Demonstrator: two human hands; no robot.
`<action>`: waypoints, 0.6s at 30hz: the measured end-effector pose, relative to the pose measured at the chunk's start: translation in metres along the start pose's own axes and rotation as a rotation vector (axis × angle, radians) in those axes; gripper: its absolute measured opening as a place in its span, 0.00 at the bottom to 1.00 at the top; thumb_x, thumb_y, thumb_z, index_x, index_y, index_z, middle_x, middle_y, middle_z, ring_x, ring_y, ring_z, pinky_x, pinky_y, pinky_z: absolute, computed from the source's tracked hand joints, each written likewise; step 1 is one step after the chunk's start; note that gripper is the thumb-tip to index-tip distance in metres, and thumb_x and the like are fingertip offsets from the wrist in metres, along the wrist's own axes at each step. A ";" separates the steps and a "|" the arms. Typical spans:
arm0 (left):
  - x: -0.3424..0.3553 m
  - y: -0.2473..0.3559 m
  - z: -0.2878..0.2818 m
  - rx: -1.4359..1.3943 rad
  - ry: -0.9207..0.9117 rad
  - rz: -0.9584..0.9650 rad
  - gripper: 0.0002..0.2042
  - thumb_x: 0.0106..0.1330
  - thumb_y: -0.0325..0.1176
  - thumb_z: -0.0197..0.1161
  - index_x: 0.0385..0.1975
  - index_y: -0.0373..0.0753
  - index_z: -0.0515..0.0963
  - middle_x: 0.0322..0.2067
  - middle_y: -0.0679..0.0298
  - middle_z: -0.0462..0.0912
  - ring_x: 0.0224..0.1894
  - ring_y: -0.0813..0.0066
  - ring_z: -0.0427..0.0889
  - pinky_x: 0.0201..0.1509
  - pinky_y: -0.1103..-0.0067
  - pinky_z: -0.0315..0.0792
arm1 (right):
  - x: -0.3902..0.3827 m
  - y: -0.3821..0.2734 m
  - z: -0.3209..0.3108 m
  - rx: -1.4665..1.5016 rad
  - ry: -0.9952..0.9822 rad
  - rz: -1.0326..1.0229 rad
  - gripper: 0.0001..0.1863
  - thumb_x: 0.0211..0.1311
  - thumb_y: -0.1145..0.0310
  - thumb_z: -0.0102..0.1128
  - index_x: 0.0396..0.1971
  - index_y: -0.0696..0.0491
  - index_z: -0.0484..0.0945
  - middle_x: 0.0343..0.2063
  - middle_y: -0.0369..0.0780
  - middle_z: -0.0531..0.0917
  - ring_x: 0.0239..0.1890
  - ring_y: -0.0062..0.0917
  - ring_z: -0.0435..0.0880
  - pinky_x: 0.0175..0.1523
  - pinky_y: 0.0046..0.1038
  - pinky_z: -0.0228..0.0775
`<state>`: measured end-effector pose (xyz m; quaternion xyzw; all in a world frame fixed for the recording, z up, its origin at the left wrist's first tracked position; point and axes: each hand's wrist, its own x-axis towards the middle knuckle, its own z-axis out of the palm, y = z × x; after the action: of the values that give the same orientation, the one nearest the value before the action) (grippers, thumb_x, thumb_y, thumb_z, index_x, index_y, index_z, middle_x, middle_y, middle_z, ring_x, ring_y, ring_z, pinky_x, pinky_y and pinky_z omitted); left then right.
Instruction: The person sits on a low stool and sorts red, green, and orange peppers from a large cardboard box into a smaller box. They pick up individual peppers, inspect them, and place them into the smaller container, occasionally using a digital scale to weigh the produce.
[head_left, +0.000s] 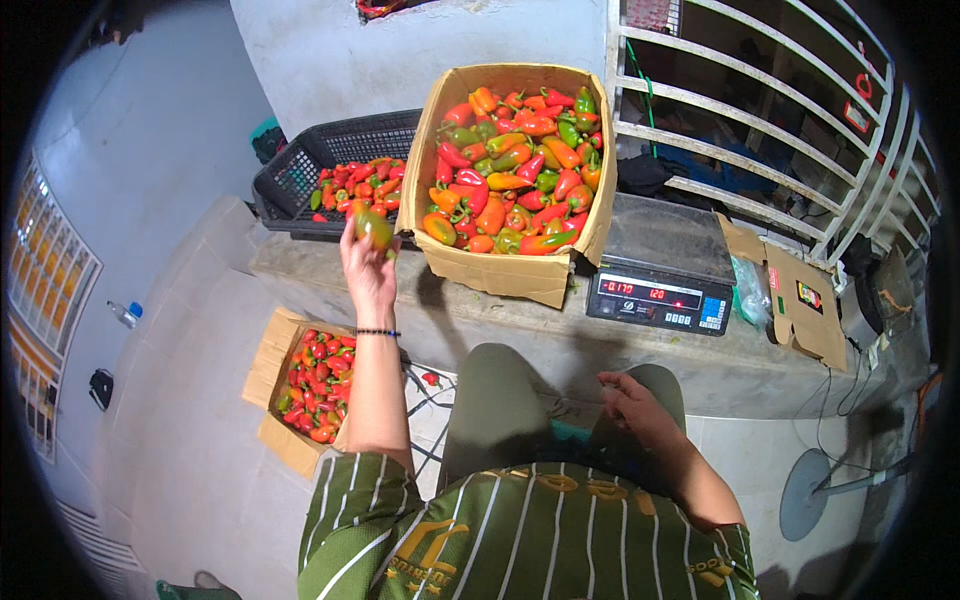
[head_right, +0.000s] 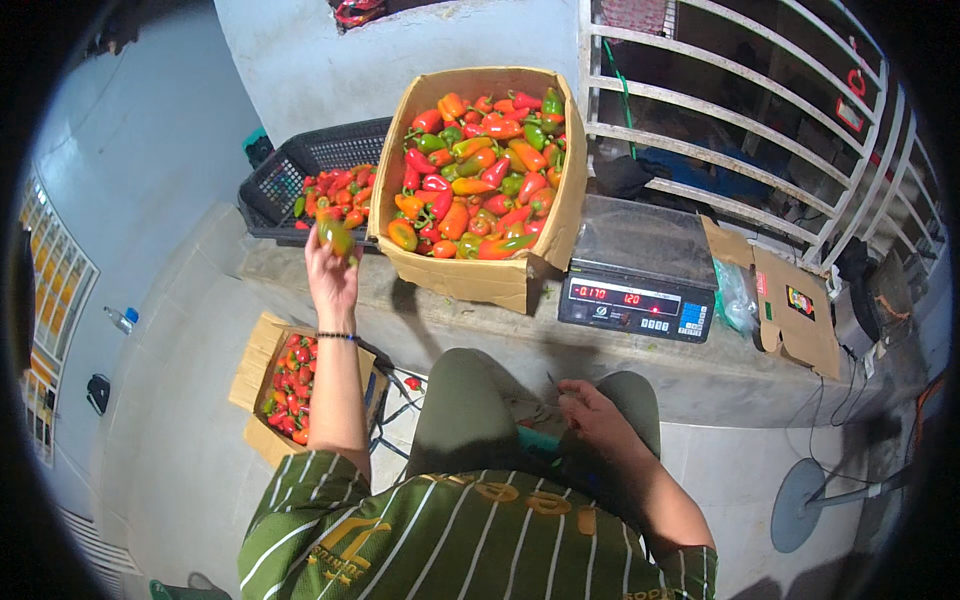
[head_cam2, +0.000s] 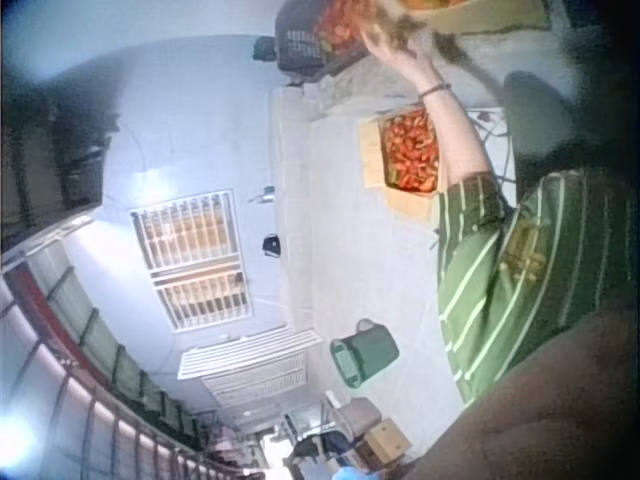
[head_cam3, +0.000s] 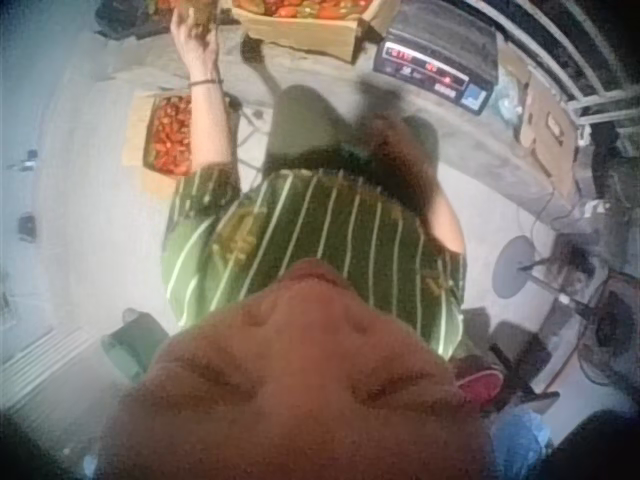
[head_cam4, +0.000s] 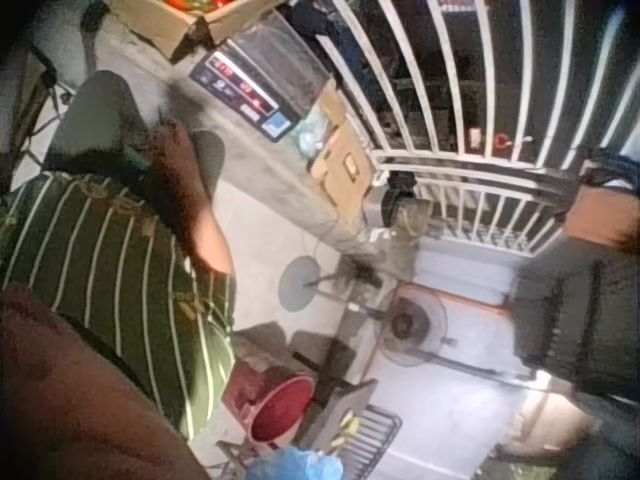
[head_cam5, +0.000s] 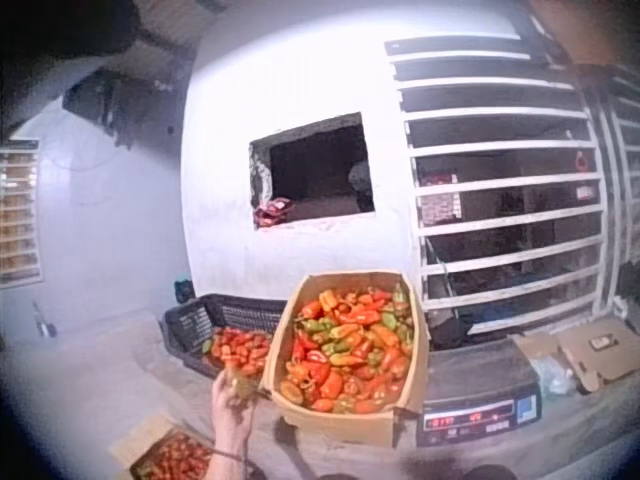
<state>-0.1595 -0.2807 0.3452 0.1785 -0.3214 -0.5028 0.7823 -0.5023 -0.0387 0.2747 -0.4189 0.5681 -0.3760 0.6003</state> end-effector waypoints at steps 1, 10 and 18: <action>-0.003 0.001 -0.036 -0.077 0.098 -0.053 0.23 0.55 0.30 0.55 0.54 0.48 0.66 0.45 0.64 0.73 0.43 0.68 0.75 0.44 0.68 0.72 | -0.002 -0.002 0.003 0.014 -0.014 0.007 0.21 0.62 0.63 0.50 0.53 0.53 0.64 0.21 0.30 0.68 0.21 0.13 0.64 0.24 0.16 0.57; -0.046 -0.053 -0.134 -0.363 0.073 -0.536 0.14 0.59 0.30 0.50 0.46 0.48 0.69 0.43 0.57 0.77 0.42 0.57 0.77 0.45 0.64 0.75 | -0.007 0.006 -0.003 0.082 -0.009 0.002 0.20 0.62 0.65 0.48 0.52 0.56 0.63 0.20 0.31 0.67 0.20 0.13 0.64 0.23 0.16 0.56; 0.020 -0.103 -0.156 -0.129 0.254 -0.764 0.14 0.66 0.39 0.46 0.49 0.44 0.68 0.42 0.55 0.74 0.44 0.56 0.74 0.45 0.61 0.72 | -0.001 0.018 -0.003 -0.008 -0.001 0.030 0.20 0.62 0.62 0.48 0.52 0.54 0.64 0.20 0.31 0.67 0.21 0.13 0.64 0.24 0.17 0.57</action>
<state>-0.1167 -0.3501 0.1760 0.2964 -0.1006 -0.7502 0.5824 -0.5058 -0.0317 0.2583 -0.4129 0.5756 -0.3644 0.6045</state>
